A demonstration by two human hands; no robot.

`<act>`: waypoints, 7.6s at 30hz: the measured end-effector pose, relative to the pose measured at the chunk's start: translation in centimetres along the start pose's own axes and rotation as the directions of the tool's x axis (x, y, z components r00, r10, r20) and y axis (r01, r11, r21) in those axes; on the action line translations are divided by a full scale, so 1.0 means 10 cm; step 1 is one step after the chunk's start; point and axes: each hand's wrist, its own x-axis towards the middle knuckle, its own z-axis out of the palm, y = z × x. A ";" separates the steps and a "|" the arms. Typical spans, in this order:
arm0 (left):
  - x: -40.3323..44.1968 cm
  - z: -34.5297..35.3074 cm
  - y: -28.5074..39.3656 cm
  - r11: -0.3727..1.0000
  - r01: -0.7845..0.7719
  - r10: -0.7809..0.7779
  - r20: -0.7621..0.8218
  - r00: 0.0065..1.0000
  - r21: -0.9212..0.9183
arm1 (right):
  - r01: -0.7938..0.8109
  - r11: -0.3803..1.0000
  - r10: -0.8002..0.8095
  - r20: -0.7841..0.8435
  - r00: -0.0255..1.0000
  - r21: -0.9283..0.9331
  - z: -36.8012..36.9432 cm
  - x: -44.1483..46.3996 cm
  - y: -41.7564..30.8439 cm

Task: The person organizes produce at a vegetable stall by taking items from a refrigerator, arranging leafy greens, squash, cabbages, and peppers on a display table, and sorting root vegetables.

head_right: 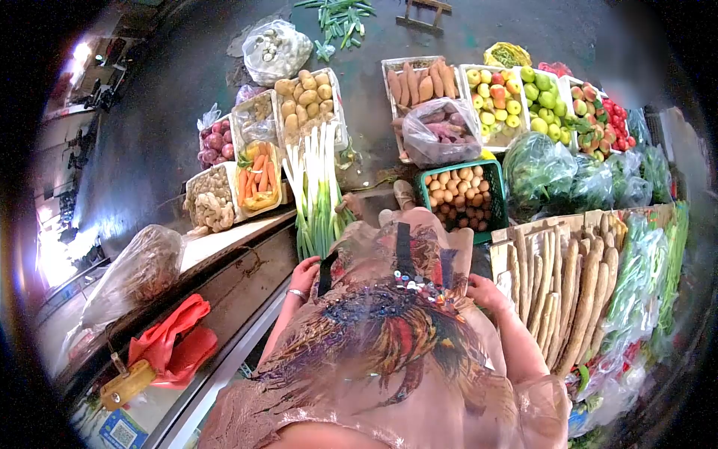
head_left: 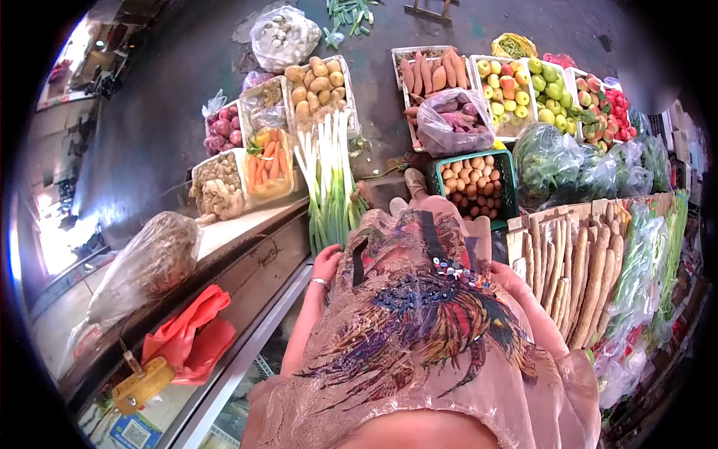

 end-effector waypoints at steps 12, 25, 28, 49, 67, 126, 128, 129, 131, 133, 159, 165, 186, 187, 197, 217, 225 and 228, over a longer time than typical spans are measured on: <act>0.04 -0.24 0.01 0.991 0.122 -0.125 -0.051 0.991 -0.056 | 0.072 0.994 -0.074 0.019 0.997 0.082 -0.05 0.37 -0.17; 0.47 -0.22 0.50 0.983 0.015 -0.034 -0.100 0.994 -0.185 | 0.122 0.990 -0.126 -0.048 0.991 -0.072 -0.63 0.51 -1.54; 0.54 -0.31 0.42 0.981 0.058 -0.082 -0.120 0.989 -0.187 | 0.160 0.987 -0.160 -0.012 0.987 -0.002 -0.72 0.94 -1.26; 2.32 -0.74 1.00 0.992 -0.053 0.025 -0.228 0.973 -0.114 | 0.208 0.958 -0.228 -0.086 0.970 -0.196 -1.39 3.73 -3.18; 3.91 -0.13 3.46 0.968 -0.119 0.134 -0.055 0.989 0.220 | 0.083 0.991 -0.068 0.138 0.988 -0.109 -2.56 4.37 -4.80; 6.67 1.35 7.17 0.978 -0.199 0.192 0.099 0.976 0.065 | 0.486 0.600 -0.094 0.547 0.832 -0.636 -4.39 8.79 -9.10; 6.76 1.21 7.26 0.947 -0.101 0.069 0.112 0.991 0.305 | 0.535 0.402 -0.235 0.481 0.845 -0.744 -4.87 9.45 -8.68; 6.70 1.11 7.38 0.933 -0.091 0.069 0.075 0.995 0.347 | 0.484 0.292 -0.222 0.435 0.873 -0.825 -5.06 9.60 -8.58; 6.71 0.99 7.43 0.900 -0.058 0.056 0.016 0.998 0.431 | 0.229 0.278 0.023 0.245 0.969 -0.933 -5.27 9.83 -8.56; 6.90 1.10 7.16 0.866 -0.040 0.063 -0.029 0.998 0.498 | 0.055 0.209 0.160 0.090 0.983 -0.976 -5.22 9.79 -8.78; 6.88 1.32 6.28 0.925 -0.082 0.173 -0.220 0.960 0.372 | 0.382 -0.468 0.169 0.344 0.924 -0.797 -5.00 11.01 -7.87; 6.75 1.43 6.17 0.984 -0.048 0.104 -0.331 0.938 0.173 | 0.386 -0.087 -0.046 0.390 0.920 -0.919 -3.30 10.86 -9.18; 6.69 1.76 6.17 0.934 0.185 -0.333 -0.562 0.757 -0.305 | 0.480 -0.672 -0.161 0.744 0.649 -0.564 -1.19 11.15 -9.80; 6.68 1.73 6.12 0.931 0.188 -0.342 -0.572 0.746 -0.312 | 0.488 -0.676 -0.157 0.755 0.636 -0.552 -1.17 11.17 -9.82; 6.80 1.26 5.61 0.822 0.116 -0.513 -0.635 0.577 -0.558 | 0.429 -0.696 -0.159 0.707 0.689 -0.575 -1.13 11.15 -9.80; 7.46 0.25 4.87 0.850 -0.222 -0.513 -0.845 -0.151 -0.477 | 0.708 -0.594 0.297 0.714 0.634 -0.381 -1.30 12.15 -10.03; 7.80 0.74 5.50 0.797 -0.173 -0.600 -0.729 -0.329 -0.579 | 0.843 -0.442 0.569 0.631 0.527 -0.305 -1.05 12.17 -10.13; 8.09 0.82 5.65 0.818 -0.135 -0.572 -0.764 -0.299 -0.560 | 0.879 -0.395 0.638 0.609 0.471 -0.267 -1.21 12.26 -10.32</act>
